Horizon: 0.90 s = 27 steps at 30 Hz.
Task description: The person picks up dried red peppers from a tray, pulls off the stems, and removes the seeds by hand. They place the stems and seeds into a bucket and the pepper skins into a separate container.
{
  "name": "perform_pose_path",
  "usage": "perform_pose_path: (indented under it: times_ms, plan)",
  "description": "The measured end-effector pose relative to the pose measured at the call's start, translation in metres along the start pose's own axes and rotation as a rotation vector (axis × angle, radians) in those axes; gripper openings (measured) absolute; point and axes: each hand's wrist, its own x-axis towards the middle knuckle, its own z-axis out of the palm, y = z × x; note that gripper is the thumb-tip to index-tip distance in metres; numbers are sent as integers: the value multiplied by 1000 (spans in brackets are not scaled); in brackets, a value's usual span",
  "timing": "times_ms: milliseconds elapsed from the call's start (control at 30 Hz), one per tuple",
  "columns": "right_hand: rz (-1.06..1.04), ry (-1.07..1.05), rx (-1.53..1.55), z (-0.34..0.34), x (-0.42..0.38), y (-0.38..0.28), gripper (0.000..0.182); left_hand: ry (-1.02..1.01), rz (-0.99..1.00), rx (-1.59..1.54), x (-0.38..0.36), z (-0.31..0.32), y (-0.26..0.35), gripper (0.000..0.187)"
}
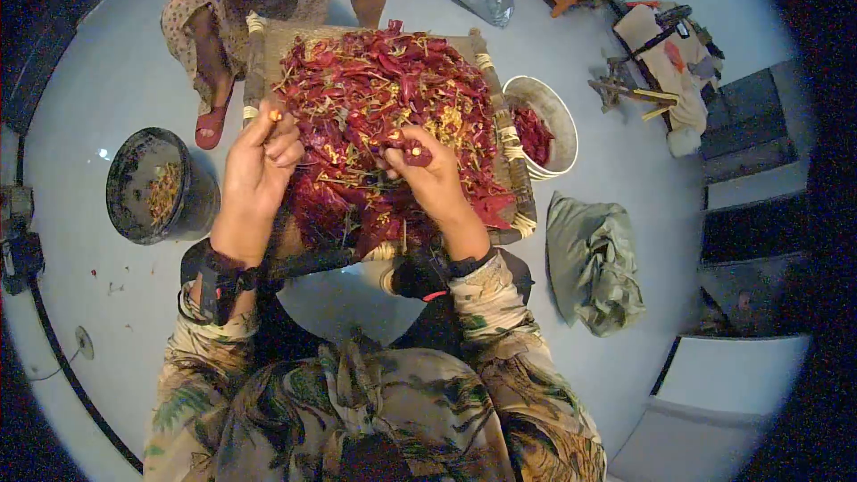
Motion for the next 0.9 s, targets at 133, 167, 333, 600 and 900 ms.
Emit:
perform_pose_path:
  times_ms: [133,167,333,600,900]
  plan:
    - [-189,-18,-13,2,4,-3,27,158,22,43,2,5,-6,13]
    - [-261,-40,-84,-1,5,0,28,157,23,55,3,3,-7,12]
    - [4,72,-185,-13,17,47,35,225,119,269,2,1,-18,12]
    - [-135,251,-498,-56,20,8,26,160,-22,267,2,-1,-22,7]
    - [-231,483,-522,-93,-10,-63,20,207,-71,323,0,1,-25,10]
